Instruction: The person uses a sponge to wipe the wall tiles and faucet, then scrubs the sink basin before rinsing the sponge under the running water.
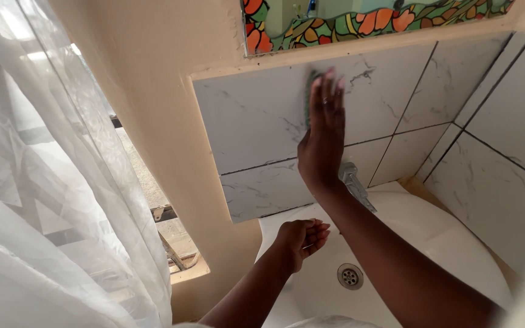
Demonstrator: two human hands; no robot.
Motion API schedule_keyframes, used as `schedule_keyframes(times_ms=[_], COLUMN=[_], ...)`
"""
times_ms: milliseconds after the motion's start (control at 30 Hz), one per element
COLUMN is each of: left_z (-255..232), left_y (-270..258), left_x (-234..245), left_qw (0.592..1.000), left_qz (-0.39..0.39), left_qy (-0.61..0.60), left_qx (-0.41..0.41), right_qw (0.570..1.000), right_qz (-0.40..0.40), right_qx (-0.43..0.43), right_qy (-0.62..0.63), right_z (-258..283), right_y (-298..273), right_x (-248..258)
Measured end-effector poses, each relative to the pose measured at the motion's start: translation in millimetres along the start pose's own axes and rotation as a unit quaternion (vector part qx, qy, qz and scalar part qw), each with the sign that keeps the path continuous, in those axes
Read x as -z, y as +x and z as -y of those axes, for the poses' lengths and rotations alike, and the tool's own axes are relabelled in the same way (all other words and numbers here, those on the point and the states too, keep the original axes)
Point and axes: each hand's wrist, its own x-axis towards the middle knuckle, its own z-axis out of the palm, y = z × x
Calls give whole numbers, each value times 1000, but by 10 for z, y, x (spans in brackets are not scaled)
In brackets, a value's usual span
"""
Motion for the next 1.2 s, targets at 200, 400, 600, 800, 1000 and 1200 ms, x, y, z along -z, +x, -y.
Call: schedule_keyframes(times_ms=[200,400,600,800,1000,1200], left_z=[91,112,122,156,153,199], left_y=[-37,-102,-73,-20,-75,-92], left_x=[-27,3,16,23,195,146], left_qw=[1000,1000,999,998,999,998], left_qz=[0,-5,-14,-2,-11,-8], left_qy=[11,18,44,60,28,48], left_qx=[13,16,21,29,33,49], right_qw=[997,998,991,987,992,997], right_qz=[44,-39,16,81,-45,8], right_qx=[58,-35,59,111,-116,-27], right_qy=[19,-21,120,83,-31,68], right_z=[51,-222,380,181,-977,-552], right_y=[13,72,-10,-242,-265,-204], right_x=[-101,4,-115,-98,-51,-137])
